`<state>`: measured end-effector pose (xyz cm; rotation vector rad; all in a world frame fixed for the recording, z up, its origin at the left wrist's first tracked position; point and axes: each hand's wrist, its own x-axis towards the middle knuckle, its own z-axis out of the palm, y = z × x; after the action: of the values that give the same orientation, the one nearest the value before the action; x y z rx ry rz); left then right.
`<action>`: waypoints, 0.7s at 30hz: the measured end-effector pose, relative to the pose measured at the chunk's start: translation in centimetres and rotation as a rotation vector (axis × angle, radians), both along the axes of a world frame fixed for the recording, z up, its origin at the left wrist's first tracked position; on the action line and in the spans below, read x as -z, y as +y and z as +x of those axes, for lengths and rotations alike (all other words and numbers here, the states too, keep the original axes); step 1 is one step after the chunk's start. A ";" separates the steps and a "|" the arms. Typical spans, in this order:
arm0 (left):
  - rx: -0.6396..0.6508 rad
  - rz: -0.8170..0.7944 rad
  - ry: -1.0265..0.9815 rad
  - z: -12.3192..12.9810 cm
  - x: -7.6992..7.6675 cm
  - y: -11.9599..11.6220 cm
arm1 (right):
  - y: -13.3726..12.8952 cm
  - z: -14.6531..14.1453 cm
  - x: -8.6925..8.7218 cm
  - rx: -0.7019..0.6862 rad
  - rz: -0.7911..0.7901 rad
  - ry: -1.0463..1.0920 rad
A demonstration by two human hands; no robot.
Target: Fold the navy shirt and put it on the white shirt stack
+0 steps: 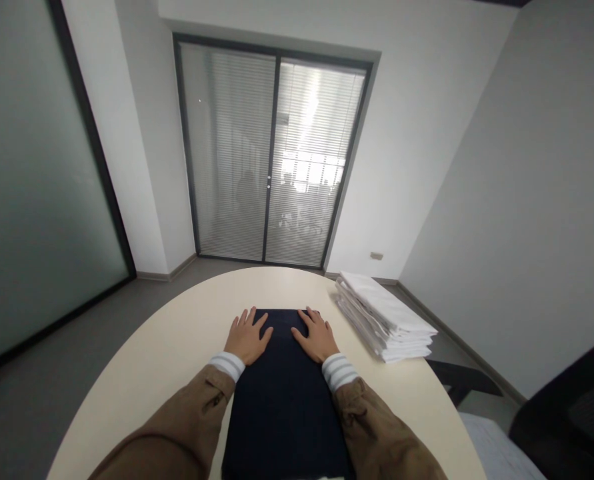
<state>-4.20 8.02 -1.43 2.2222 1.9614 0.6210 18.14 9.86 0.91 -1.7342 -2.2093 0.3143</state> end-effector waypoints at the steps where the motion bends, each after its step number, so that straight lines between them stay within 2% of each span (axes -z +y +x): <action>1: -0.017 -0.015 -0.005 -0.2 0.1 -0.1 | -0.1 0.1 0.0 -0.017 0.005 -0.002; 5: -0.057 0.019 0.013 -0.6 -0.1 -0.9 | -0.3 0.6 0.2 -0.053 -0.032 -0.004; 8: -0.099 0.086 0.001 -0.9 -0.6 -1.7 | -0.4 1.2 0.4 0.084 0.038 0.021; 11: -0.053 0.112 -0.114 -1.6 -0.8 -2.6 | -0.7 2.3 0.9 0.198 0.054 0.050; 13: -0.005 0.117 -0.287 -1.9 -0.6 -2.8 | -1.0 3.2 1.4 0.167 0.043 0.103; 16: 0.063 0.088 -0.742 -2.0 -0.1 -2.6 | -1.5 4.3 2.0 0.023 0.061 0.307; 19: 0.012 -0.029 -1.188 -1.8 0.2 -2.3 | -1.9 5.2 2.2 -0.117 0.060 0.619; 21: -0.030 -0.154 -1.365 -1.7 0.2 -2.3 | -1.9 5.5 2.2 -0.174 0.028 0.788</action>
<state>-5.93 5.74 -1.67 1.0260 1.1826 1.3902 23.68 7.97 -1.29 -1.1123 -1.7455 0.8352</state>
